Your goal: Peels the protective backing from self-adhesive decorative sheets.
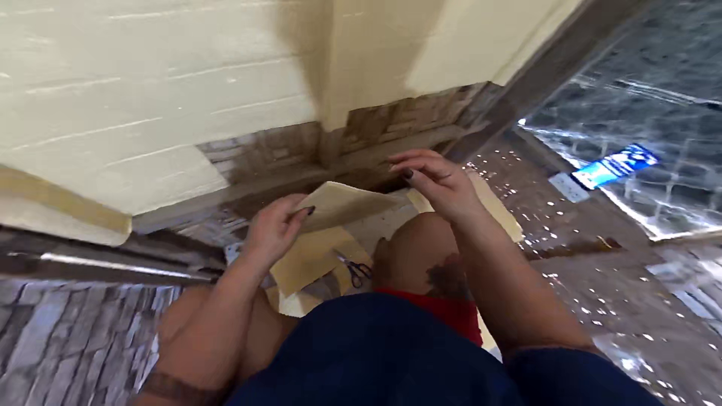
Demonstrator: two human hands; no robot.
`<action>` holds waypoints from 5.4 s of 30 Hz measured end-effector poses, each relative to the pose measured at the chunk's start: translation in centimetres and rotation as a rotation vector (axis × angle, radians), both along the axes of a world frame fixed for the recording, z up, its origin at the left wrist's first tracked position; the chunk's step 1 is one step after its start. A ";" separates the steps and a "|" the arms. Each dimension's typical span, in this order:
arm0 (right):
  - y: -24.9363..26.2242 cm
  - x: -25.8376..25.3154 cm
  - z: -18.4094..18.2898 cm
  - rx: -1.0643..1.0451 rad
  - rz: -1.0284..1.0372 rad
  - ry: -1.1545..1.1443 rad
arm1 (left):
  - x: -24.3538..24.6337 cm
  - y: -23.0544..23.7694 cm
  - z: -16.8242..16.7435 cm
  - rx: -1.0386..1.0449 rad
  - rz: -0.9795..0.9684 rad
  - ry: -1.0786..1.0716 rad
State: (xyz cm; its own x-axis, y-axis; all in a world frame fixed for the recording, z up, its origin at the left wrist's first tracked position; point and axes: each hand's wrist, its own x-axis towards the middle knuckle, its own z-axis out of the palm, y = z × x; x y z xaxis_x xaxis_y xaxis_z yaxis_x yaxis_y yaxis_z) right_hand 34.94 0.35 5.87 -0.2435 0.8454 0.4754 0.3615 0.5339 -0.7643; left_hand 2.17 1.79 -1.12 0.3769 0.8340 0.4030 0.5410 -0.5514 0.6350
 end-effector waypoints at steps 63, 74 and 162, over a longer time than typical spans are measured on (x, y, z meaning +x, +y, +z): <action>1.5 -7.2 -3.1 -0.354 0.060 -0.005 | 1.2 -1.1 0.1 0.341 0.067 -0.117; -0.4 -8.7 -4.5 -0.300 0.104 -0.030 | 2.4 -1.7 -0.1 -0.214 -0.126 -0.301; -0.2 -8.5 -6.5 -0.222 0.181 -0.265 | 1.1 -1.4 0.2 -0.368 -0.195 0.004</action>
